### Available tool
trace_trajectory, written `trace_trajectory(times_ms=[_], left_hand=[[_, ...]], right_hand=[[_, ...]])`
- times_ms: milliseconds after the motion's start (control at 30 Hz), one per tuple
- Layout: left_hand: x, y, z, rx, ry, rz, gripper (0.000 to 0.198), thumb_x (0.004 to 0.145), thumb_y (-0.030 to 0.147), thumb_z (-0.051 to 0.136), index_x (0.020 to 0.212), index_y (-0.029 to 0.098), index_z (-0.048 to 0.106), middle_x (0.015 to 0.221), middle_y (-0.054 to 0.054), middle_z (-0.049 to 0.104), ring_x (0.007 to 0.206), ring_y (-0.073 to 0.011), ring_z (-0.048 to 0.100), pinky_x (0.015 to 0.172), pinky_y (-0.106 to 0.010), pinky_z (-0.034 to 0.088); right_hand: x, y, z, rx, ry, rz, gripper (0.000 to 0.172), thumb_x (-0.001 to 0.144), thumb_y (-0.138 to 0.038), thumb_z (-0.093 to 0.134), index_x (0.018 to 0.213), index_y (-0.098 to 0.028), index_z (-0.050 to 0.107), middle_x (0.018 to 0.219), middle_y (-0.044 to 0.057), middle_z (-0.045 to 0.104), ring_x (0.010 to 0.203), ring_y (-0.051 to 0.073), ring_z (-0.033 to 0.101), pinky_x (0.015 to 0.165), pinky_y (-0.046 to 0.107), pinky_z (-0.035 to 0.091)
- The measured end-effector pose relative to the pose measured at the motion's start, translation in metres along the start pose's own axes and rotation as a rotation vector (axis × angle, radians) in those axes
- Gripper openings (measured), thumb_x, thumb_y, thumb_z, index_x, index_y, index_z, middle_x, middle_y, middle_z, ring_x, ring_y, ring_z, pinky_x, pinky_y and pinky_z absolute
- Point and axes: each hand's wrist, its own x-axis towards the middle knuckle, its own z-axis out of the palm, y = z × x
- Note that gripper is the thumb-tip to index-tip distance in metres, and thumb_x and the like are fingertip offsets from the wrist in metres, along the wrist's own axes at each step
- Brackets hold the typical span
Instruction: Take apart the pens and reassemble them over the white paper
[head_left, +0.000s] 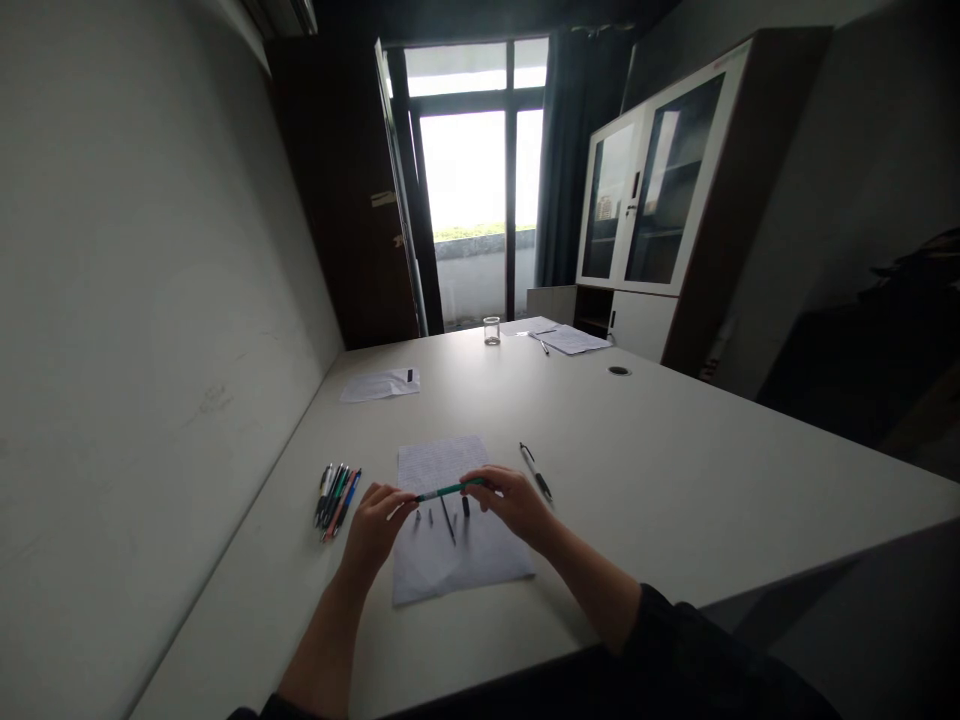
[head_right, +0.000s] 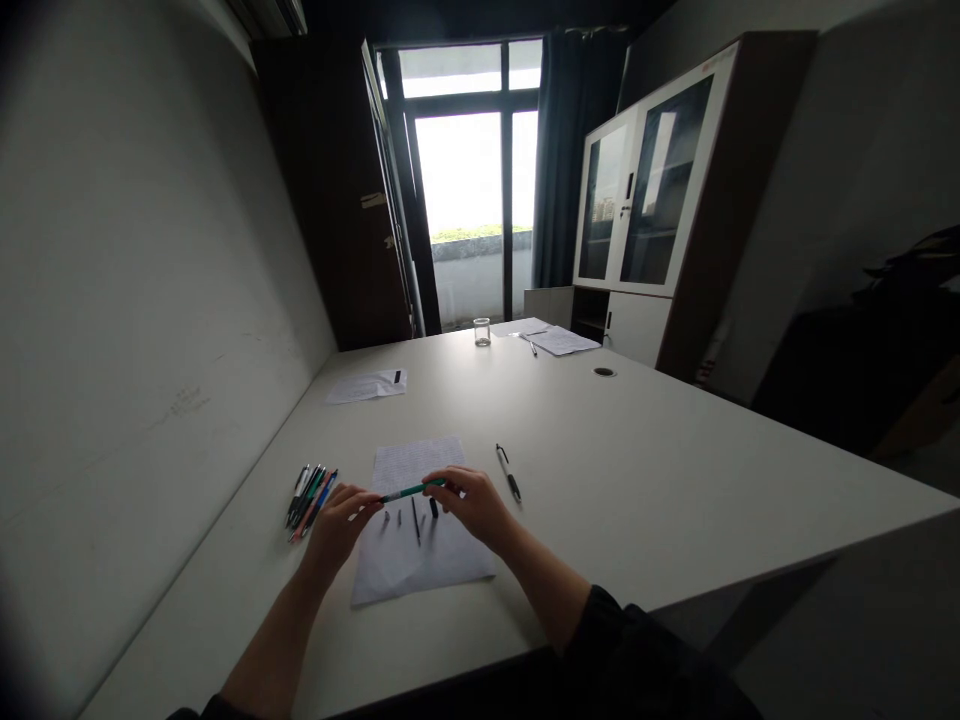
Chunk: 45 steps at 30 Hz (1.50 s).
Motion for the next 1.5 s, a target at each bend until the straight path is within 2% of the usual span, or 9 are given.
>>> trace_trajectory(times_ms=[233,433,600,733,833,967,1233,1500], left_hand=[[-0.001,-0.002,-0.006,0.091,0.054,-0.095,0.019,0.096,0.033,0.053,0.094,0.022,0.069,0.087,-0.004,0.067,0.08,-0.0194,0.058,0.077,-0.034,0.048],[-0.004,-0.01,-0.005,0.215,0.068,-0.185,0.024,0.097,0.036,0.05,0.092,0.022,0.068,0.085,-0.003,0.067,0.08,-0.0208,0.06,0.09,-0.041,0.045],[-0.008,-0.021,-0.003,0.275,0.07,-0.257,0.025,0.096,0.034,0.048,0.09,0.02,0.067,0.088,-0.006,0.068,0.085,-0.0236,0.062,0.086,-0.04,0.046],[-0.011,-0.026,0.0,0.293,0.003,-0.313,0.022,0.094,0.03,0.048,0.089,0.019,0.067,0.087,-0.007,0.068,0.082,-0.0236,0.062,0.081,-0.038,0.048],[-0.012,-0.027,0.002,0.283,-0.072,-0.342,0.02,0.092,0.027,0.05,0.092,0.02,0.068,0.089,-0.007,0.068,0.083,-0.0237,0.062,0.079,-0.038,0.049],[-0.013,-0.027,0.005,0.286,-0.153,-0.36,0.019,0.088,0.023,0.053,0.096,0.02,0.07,0.093,-0.007,0.066,0.09,-0.0247,0.061,0.085,-0.039,0.048],[-0.017,-0.026,0.008,0.294,-0.215,-0.378,0.025,0.087,0.026,0.056,0.107,0.024,0.071,0.099,-0.008,0.062,0.096,-0.0257,0.056,0.093,-0.042,0.046],[-0.017,-0.023,0.007,0.279,-0.184,-0.35,0.023,0.086,0.026,0.059,0.103,0.026,0.073,0.098,-0.008,0.061,0.093,-0.0269,0.053,0.092,-0.047,0.046]], right_hand=[[0.0,0.012,-0.009,-0.002,0.164,0.038,0.026,0.087,-0.038,0.064,0.102,-0.019,0.072,0.084,0.006,0.073,0.06,0.013,0.059,0.057,0.026,0.051],[-0.006,0.021,-0.031,-0.289,0.237,-0.035,0.021,0.09,-0.034,0.06,0.101,-0.021,0.073,0.083,0.004,0.072,0.06,0.013,0.057,0.057,0.025,0.048],[-0.013,0.03,-0.039,-0.613,0.094,-0.121,0.02,0.093,-0.028,0.056,0.103,-0.022,0.072,0.083,0.004,0.07,0.058,0.011,0.057,0.064,0.024,0.048],[-0.015,0.028,-0.036,-0.813,-0.113,-0.193,0.019,0.092,-0.019,0.057,0.104,-0.023,0.071,0.09,0.005,0.071,0.077,0.015,0.063,0.072,0.025,0.048],[-0.016,0.025,-0.033,-0.896,-0.265,-0.241,0.021,0.091,-0.015,0.058,0.107,-0.024,0.07,0.094,0.005,0.071,0.086,0.018,0.062,0.077,0.028,0.049],[-0.02,0.026,-0.031,-0.921,-0.377,-0.26,0.022,0.091,-0.014,0.058,0.107,-0.024,0.069,0.095,0.005,0.069,0.086,0.018,0.06,0.079,0.031,0.049],[-0.024,0.029,-0.029,-0.885,-0.429,-0.236,0.029,0.093,-0.009,0.05,0.108,-0.023,0.07,0.097,0.006,0.067,0.091,0.02,0.056,0.077,0.031,0.05],[-0.025,0.029,-0.03,-0.769,-0.412,-0.188,0.035,0.086,-0.004,0.051,0.105,-0.023,0.073,0.096,0.007,0.065,0.092,0.02,0.057,0.08,0.031,0.05]])
